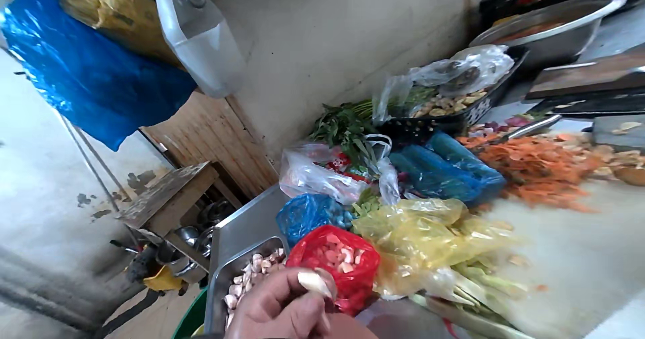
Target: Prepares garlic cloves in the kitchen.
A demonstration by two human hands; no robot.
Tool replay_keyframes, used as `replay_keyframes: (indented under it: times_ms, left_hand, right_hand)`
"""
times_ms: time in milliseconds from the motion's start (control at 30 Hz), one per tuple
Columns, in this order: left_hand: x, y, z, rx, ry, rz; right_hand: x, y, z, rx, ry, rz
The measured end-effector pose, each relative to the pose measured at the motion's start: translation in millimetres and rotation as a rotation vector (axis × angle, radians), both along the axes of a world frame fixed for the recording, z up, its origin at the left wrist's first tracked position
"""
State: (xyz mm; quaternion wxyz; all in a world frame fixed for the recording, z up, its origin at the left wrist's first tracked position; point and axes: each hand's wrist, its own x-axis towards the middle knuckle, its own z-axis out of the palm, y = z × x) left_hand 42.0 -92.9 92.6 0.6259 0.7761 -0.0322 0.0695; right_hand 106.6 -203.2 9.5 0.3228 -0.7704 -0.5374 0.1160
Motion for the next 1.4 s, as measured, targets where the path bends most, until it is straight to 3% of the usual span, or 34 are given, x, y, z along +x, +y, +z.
replay_keyframes:
  times_ms: [67,200,300,367,500,767,1400]
  left_hand:
    - [-21.8,4.0,-5.2,0.147,-0.173,0.015]
    - [-55.6,17.5,-19.5,0.74,-0.378,0.298]
    - [-60.6,30.7,-32.1,1.174,-0.277,0.576]
    - [-57.0,36.5,-38.6,1.313,-0.18,0.672]
    - [-45.7,25.6,-38.5,1.399,0.01,0.677]
    - [-30.1,16.1,-42.2,1.532,0.026,0.63]
    - [-35.5,22.8,-59.2,1.592,-0.222,0.644]
  right_hand:
    - [2.5,-0.3,-5.3,0.151,0.013,-0.06]
    - [20.2,1.6,16.7,0.0,0.377,-0.072]
    - [17.0,-0.3,11.2,0.204,0.536,-0.049]
    - [10.9,-3.0,13.4,0.231,0.549,-0.009]
    - [8.9,-2.2,17.8,0.057,0.39,0.024]
    - [13.4,-1.9,25.4,-0.101,0.332,-0.02]
    - [14.2,1.1,21.5,-0.083,0.256,-0.033]
